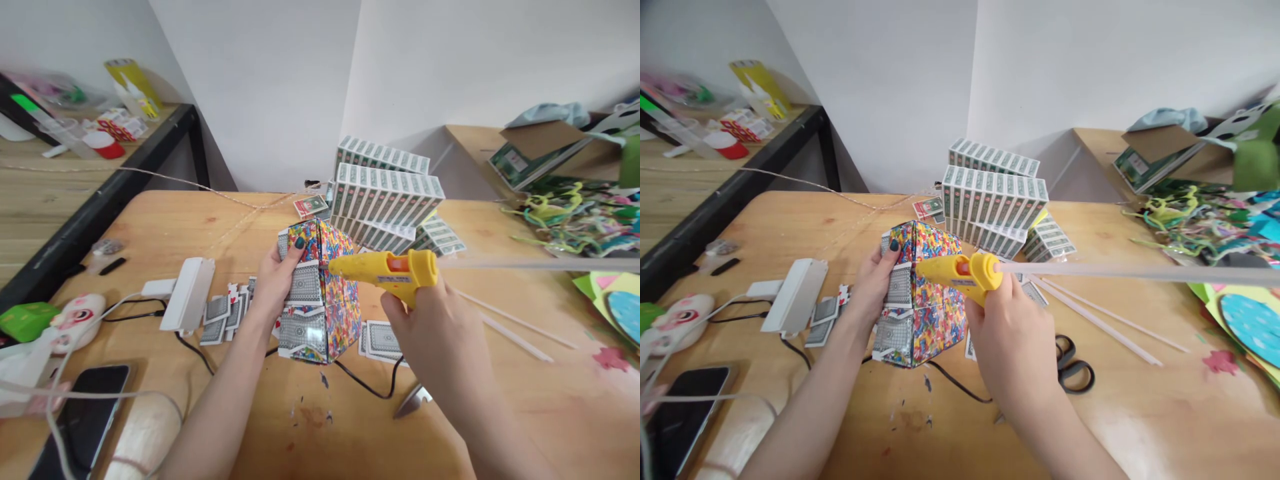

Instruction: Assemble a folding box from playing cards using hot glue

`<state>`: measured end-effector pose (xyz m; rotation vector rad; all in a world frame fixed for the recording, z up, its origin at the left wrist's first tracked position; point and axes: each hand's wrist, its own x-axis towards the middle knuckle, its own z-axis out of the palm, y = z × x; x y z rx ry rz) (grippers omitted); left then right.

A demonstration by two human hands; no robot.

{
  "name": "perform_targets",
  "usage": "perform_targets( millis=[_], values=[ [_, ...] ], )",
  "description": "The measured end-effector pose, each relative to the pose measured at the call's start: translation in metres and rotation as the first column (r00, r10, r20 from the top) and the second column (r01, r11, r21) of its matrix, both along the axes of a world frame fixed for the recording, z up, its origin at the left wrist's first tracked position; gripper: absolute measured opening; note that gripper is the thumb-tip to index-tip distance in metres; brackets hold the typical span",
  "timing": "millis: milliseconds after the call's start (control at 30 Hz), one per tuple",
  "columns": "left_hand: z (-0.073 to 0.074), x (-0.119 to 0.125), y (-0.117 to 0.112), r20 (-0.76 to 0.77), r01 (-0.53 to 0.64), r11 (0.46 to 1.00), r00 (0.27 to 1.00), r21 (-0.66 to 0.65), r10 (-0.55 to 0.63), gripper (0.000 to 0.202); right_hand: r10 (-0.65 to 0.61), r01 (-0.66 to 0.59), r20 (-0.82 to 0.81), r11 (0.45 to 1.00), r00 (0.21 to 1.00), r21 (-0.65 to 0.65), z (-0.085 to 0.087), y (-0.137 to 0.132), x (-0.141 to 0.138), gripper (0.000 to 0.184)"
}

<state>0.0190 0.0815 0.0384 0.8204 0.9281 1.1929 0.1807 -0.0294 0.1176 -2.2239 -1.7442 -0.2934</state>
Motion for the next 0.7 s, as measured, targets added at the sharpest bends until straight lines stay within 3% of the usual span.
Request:
perform_targets(
  millis=[700],
  values=[
    [0.005, 0.000, -0.001, -0.025, 0.000, 1.000, 1.000, -0.006, -0.001, 0.041, 0.102, -0.102, 0.028, 0.995, 0.994, -0.002, 0.003, -0.016, 0.006, 0.011]
  ],
)
